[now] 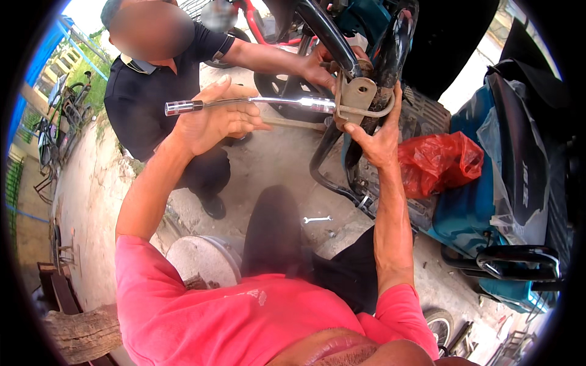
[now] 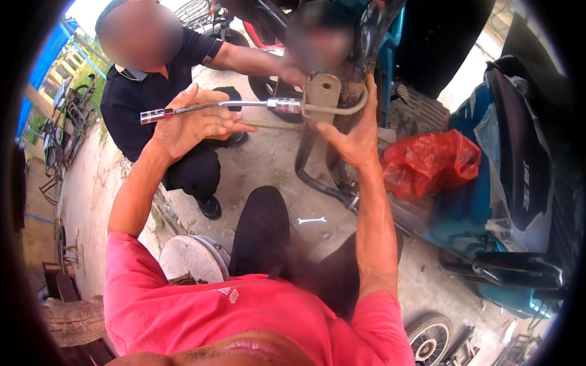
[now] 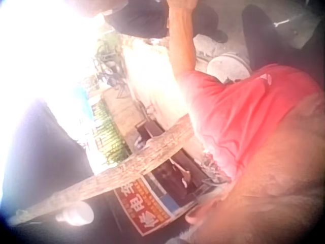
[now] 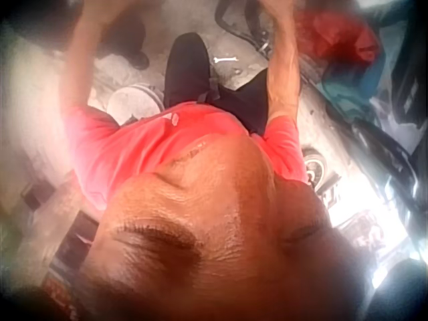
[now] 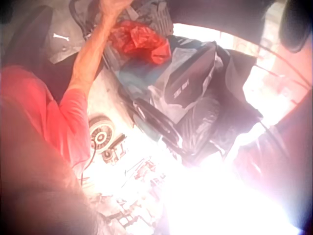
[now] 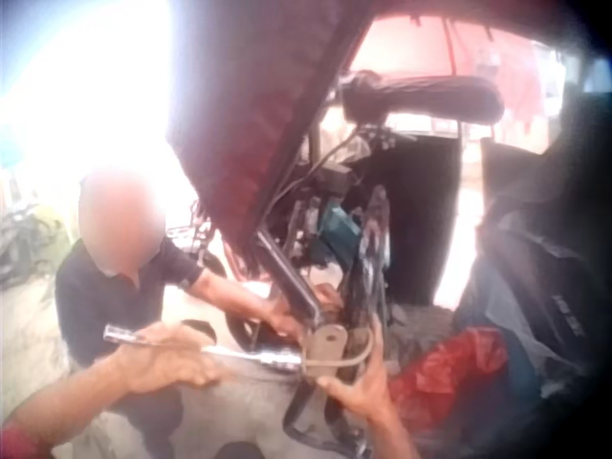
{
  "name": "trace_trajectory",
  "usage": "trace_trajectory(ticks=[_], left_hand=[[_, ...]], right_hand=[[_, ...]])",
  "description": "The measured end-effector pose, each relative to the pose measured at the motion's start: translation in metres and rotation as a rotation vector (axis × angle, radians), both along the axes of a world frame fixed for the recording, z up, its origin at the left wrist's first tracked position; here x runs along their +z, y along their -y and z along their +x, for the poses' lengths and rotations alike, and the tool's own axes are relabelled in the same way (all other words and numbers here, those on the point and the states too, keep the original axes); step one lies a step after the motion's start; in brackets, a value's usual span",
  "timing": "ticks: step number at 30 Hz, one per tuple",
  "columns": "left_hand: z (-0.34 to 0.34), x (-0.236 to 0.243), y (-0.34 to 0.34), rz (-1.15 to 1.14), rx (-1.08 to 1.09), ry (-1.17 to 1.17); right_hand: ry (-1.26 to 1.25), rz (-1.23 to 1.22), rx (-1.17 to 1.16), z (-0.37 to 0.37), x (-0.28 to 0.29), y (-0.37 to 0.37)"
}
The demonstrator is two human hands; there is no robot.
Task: The person uses a socket wrench and a hammer to install or tighten metal brackets on the frame of a scooter while an assistant holds the parts in place. They use a socket wrench to turn a bolt and a hammer to strike a component for alignment.
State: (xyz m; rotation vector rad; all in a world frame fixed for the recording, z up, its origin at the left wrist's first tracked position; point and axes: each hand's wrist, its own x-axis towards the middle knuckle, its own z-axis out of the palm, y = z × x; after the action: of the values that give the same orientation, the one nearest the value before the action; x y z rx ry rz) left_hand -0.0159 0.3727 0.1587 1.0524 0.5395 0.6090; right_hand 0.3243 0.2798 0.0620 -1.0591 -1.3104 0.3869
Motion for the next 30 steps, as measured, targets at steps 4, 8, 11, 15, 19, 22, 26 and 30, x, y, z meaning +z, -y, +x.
trace_trajectory(ticks=[4, 8, 11, 15, 19, 22, 26, 30], left_hand=[[0.006, 0.0, 0.005, 0.07, 0.004, -0.017], [0.001, -0.012, 0.005, 0.211, 0.026, -0.024], [-0.003, -0.029, -0.001, 0.47, -0.052, 0.065], [0.001, -0.031, 0.005, 0.639, 0.0, 0.059], [0.003, -0.009, 0.002, 0.536, -0.028, -0.064], [0.017, 0.016, 0.014, 0.342, 0.002, -0.144], [0.034, 0.02, 0.02, 0.379, 0.054, -0.387], [0.038, 0.0, 0.026, 0.441, 0.238, -0.243]], right_hand=[[0.015, 0.02, -0.028, 0.0, -0.006, -0.004], [-0.008, 0.038, -0.028, -0.001, -0.008, -0.007], [-0.057, 0.034, -0.011, -0.005, -0.005, -0.007], [-0.057, 0.046, -0.024, -0.005, -0.006, -0.006], [-0.079, 0.064, -0.01, -0.006, -0.005, -0.006], [-0.062, 0.06, -0.028, -0.004, -0.006, -0.005], [-0.075, 0.061, -0.016, -0.005, -0.006, -0.005], [-0.1, 0.054, -0.009, -0.006, -0.005, -0.007]])
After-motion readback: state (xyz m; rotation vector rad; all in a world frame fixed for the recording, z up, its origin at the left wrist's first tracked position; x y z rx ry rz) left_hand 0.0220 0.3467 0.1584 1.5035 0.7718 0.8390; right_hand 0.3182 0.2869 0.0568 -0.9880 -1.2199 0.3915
